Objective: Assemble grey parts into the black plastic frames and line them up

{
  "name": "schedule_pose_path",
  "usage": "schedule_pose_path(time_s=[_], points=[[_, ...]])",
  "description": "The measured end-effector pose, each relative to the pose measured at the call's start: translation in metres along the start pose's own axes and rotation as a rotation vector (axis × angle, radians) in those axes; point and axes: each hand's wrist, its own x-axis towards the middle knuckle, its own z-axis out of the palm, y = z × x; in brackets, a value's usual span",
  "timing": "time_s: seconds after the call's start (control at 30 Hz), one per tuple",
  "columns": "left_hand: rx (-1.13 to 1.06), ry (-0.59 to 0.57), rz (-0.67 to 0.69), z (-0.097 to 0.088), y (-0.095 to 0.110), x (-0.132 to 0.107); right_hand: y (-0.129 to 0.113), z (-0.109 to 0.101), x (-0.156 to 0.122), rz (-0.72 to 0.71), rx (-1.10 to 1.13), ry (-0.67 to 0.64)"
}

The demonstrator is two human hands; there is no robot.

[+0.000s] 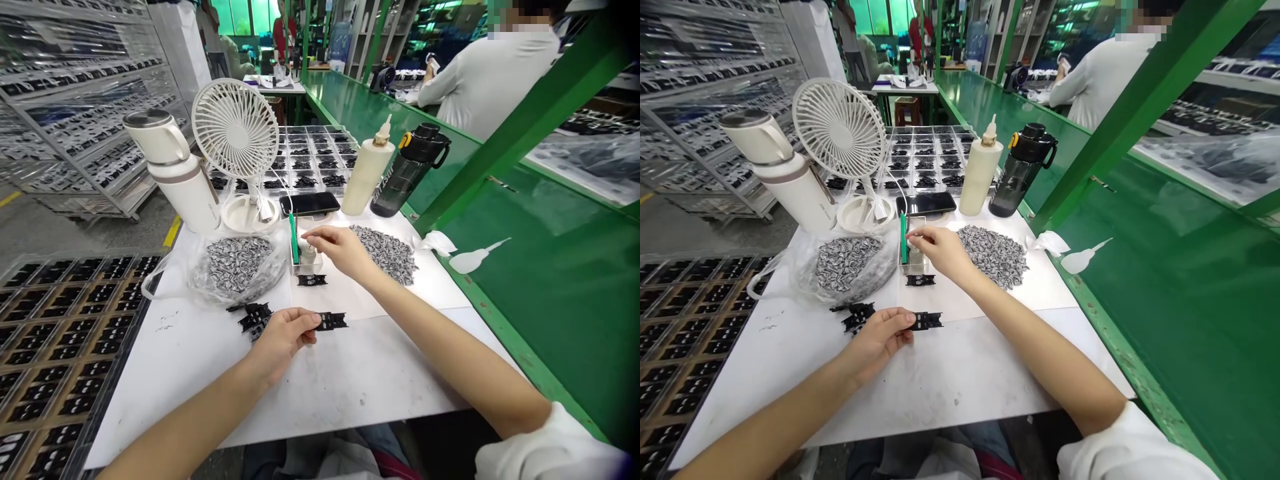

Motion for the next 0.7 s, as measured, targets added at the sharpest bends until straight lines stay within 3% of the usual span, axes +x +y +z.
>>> schedule_pose_path(time_s=[0.07, 0.2, 0.4, 0.47, 0.57, 0.7], points=[[-0.006, -0.006, -0.009, -0.001, 0.000, 0.000, 0.000, 0.002, 0.004, -0.021, -0.029, 0.067], [-0.019, -0.023, -0.007, -0.001, 0.002, -0.001, -0.005, 0.000, 0.003, -0.025, -0.024, 0.040], [-0.004, -0.014, -0.026, 0.000, 0.003, -0.001, -0.021, -0.021, -0.039, -0.182, 0.351, 0.476], [0.004, -0.019, -0.027, -0.001, 0.003, -0.001, -0.021, -0.023, -0.057, -0.183, 0.455, 0.476], [0.014, -0.029, -0.022, -0.002, 0.001, 0.000, -0.017, -0.017, -0.076, -0.133, 0.607, 0.376], [0.035, -0.033, -0.021, -0.002, 0.001, 0.000, -0.012, -0.008, -0.083, -0.062, 0.658, 0.257]])
